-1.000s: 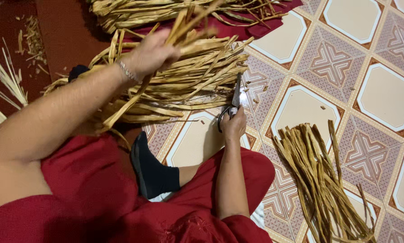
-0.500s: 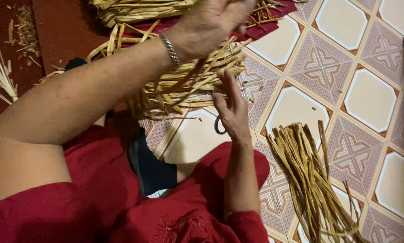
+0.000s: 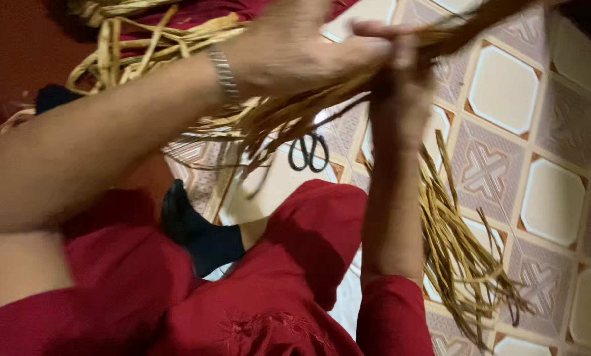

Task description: The person sits on a tiled floor and uses scissors to cut bundles of dried plant strips into shorter lengths. They repeatedly gather strips, cut them, and place the cut pieces into a separate pile on the floor.

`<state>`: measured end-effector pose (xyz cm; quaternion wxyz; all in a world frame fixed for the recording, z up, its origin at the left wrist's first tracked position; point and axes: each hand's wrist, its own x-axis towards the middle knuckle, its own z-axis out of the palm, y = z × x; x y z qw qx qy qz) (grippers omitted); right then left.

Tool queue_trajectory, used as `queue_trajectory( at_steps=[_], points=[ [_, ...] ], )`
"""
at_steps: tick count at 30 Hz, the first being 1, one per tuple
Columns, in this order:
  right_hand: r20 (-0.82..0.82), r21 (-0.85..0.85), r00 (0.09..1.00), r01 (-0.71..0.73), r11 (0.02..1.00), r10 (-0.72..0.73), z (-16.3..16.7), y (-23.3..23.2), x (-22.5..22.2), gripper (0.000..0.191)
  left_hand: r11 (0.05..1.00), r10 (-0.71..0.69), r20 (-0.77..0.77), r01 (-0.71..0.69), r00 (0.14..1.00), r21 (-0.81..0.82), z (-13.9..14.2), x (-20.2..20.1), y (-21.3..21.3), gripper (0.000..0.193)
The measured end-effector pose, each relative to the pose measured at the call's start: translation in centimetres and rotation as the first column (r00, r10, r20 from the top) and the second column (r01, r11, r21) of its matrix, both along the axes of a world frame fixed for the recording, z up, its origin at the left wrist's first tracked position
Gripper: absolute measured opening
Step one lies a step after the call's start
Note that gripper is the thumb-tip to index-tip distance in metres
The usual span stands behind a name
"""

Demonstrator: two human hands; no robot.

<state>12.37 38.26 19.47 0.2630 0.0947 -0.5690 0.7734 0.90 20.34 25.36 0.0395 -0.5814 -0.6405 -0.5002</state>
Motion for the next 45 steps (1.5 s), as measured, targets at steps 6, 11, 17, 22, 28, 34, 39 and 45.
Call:
queue_trajectory(
  at_steps=[6, 11, 17, 22, 28, 34, 39, 45],
  points=[
    [-0.073, -0.260, 0.940, 0.305, 0.916, -0.333, 2.1, 13.4, 15.6, 0.025, 0.954, 0.119, 0.112, -0.083, 0.987, -0.287, -1.7, 0.1, -8.0, 0.036],
    [0.024, -0.523, 0.837, 0.477, 0.706, -0.547, -6.7, 18.1, 29.2, 0.019, 0.957, 0.181, 0.250, -0.111, 0.951, -0.269, -7.1, -1.3, -12.5, 0.055],
    [0.554, -0.594, 0.440, 0.803, 0.035, -0.707, -16.5, 17.6, 38.2, 0.030, 0.898, 0.255, 0.216, -0.148, 0.942, -0.414, -13.6, -2.9, -14.0, 0.061],
    [0.767, -0.149, 0.104, 0.989, -0.018, -0.634, -18.1, 16.7, 40.8, 0.046, 0.880, 0.261, 0.208, -0.144, 0.942, -0.453, -14.1, -2.3, -14.8, 0.063],
    [0.582, -0.321, 0.325, 0.934, 0.157, -0.745, -18.6, 18.7, 42.1, 0.053, 0.859, 0.320, 0.254, -0.167, 0.912, -0.484, -14.7, -1.5, -14.7, 0.065],
    [0.881, 0.406, -0.273, 0.855, 0.323, -0.387, -20.7, 17.7, 43.9, 0.093, 0.824, 0.396, 0.325, -0.176, 0.859, -0.538, -13.7, -0.6, -15.0, 0.068],
    [0.537, 0.813, -0.661, 0.242, 0.529, -0.523, -22.3, 17.1, 43.8, 0.091, 0.711, 0.460, 0.321, -0.127, 0.828, -0.691, -11.6, -1.0, -14.8, 0.073],
    [0.198, 0.980, -0.420, 0.062, 0.190, -0.885, -19.7, 16.1, 35.4, 0.043, 0.659, 0.466, 0.312, -0.089, 0.828, -0.747, -11.4, -1.5, -15.0, 0.064]
  ],
)
